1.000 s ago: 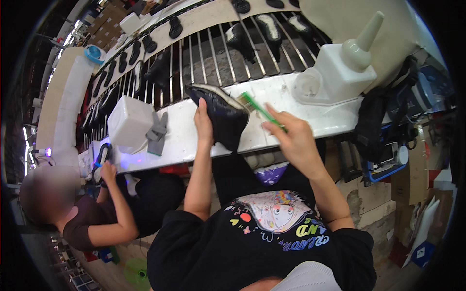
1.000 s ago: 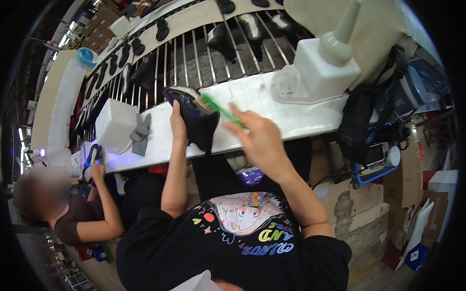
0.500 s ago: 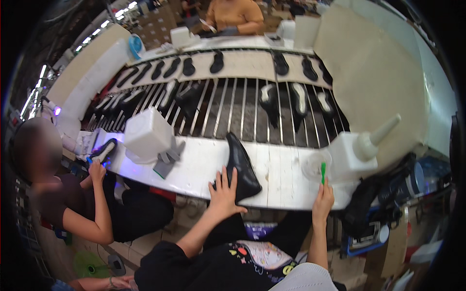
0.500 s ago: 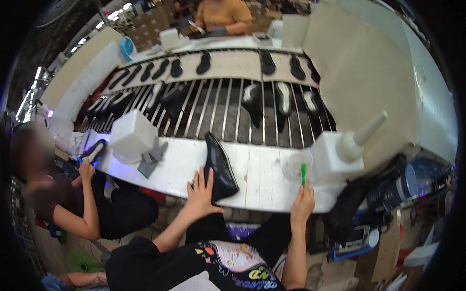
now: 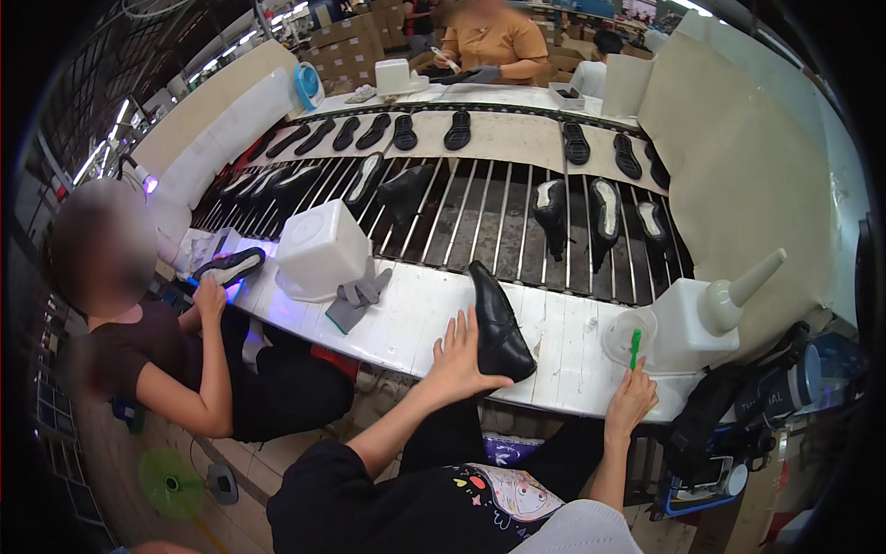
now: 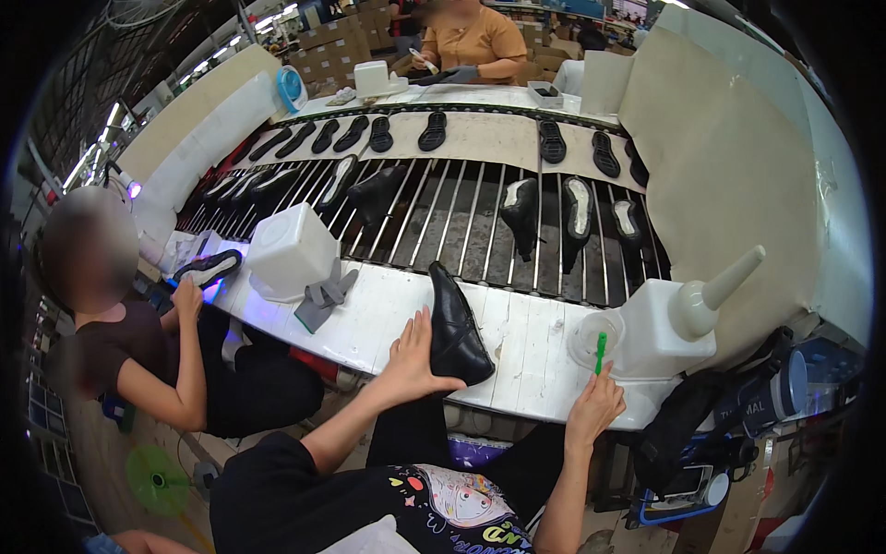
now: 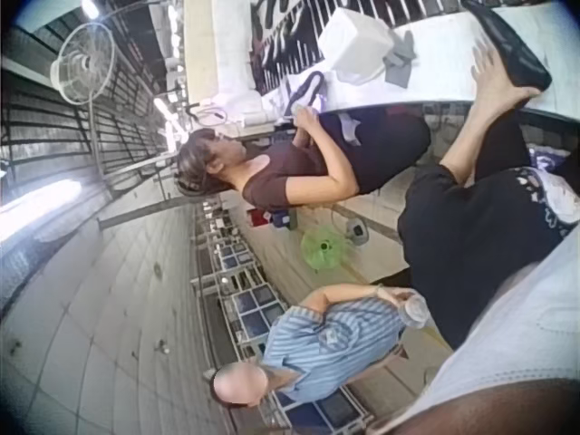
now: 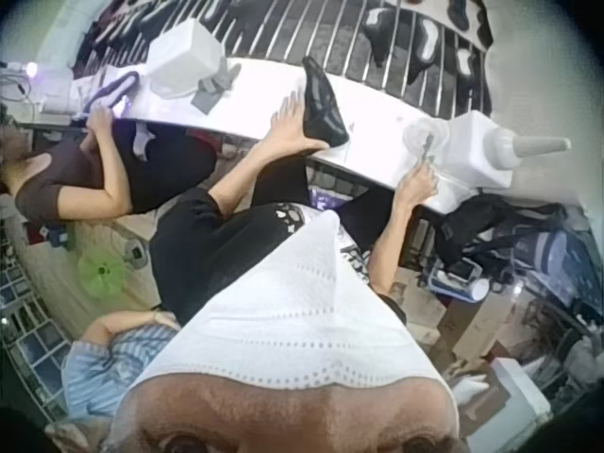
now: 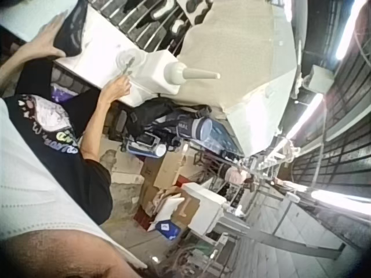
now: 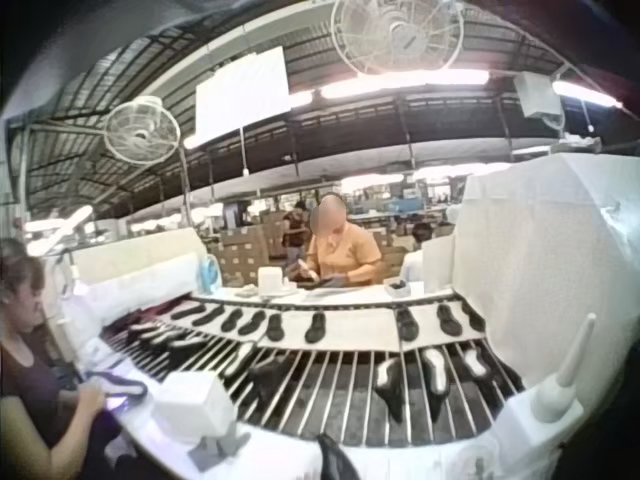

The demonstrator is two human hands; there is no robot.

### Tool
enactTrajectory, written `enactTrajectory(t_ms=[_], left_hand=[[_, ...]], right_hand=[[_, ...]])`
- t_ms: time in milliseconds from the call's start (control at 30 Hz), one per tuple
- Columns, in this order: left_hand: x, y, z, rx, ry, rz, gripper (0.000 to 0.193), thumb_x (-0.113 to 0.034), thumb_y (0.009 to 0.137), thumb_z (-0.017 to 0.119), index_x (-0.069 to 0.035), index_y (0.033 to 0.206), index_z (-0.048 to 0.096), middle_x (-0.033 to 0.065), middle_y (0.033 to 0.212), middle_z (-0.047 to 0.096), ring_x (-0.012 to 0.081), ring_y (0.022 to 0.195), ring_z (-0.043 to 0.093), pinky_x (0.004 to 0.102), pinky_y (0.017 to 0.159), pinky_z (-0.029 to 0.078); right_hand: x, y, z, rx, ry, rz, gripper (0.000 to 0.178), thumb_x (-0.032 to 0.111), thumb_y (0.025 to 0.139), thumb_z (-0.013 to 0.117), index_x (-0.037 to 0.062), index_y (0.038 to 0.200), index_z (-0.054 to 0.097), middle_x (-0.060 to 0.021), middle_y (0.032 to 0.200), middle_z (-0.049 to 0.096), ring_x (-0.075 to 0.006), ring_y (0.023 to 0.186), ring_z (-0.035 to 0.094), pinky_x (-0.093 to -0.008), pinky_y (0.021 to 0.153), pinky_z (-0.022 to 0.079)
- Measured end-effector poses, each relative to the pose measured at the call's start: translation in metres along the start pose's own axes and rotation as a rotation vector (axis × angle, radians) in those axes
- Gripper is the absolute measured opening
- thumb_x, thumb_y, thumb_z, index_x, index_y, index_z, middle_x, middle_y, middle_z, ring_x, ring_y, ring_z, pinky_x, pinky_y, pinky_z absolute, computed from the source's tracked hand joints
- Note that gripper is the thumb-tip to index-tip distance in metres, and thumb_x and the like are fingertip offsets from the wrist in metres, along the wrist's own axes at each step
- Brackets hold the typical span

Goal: Apply glue or cleaning agent to the edge of shoe soles using a small brush.

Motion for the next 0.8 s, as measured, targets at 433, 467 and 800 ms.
enactTrajectory(t_ms=[433,467,800], left_hand=[[0.008,-0.020,0.038,-0.127,-0.139,-0.081,0.131,-0.036,0.051,0.080,-0.009,0.148,-0.004,0.0349,0.131,0.030,0.0496,0.117,0.038,0.0566,0.097,0.033],[0.010,-0.020,0.032,-0.116,-0.192,-0.124,0.132,-0.037,0.051,0.080,-0.009,0.147,-0.006,0.0354,0.131,0.030,0.0496,0.117,0.038,0.0554,0.097,0.034],[0.064,-0.010,-0.001,-0.236,-1.101,-0.100,0.101,-0.032,0.071,0.079,0.011,0.141,0.020,0.0250,0.141,0.036,0.0298,0.128,0.040,0.0351,0.107,0.030]], right_hand=[[0.035,-0.023,0.009,-0.038,-0.044,-0.281,0.055,0.020,0.093,0.052,0.0063,0.142,0.033,-0.0124,0.121,0.052,-0.0293,0.109,0.050,-0.0413,0.088,0.037],[0.053,-0.020,0.018,0.068,-0.010,-0.353,0.055,0.019,0.092,0.052,0.0060,0.142,0.034,-0.0125,0.120,0.053,-0.0288,0.108,0.050,-0.0403,0.086,0.038],[0.081,-0.025,0.052,0.263,-0.061,-0.500,0.023,0.004,0.078,0.052,-0.0053,0.096,0.062,-0.0136,0.094,0.060,-0.0285,0.090,0.057,-0.0434,0.078,0.040]])
Point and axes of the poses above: each hand's wrist, its own y-axis towards the middle knuckle, its own z-axis out of the palm, x = y × z, the point moved 5 cm from there along y, towards the middle knuckle
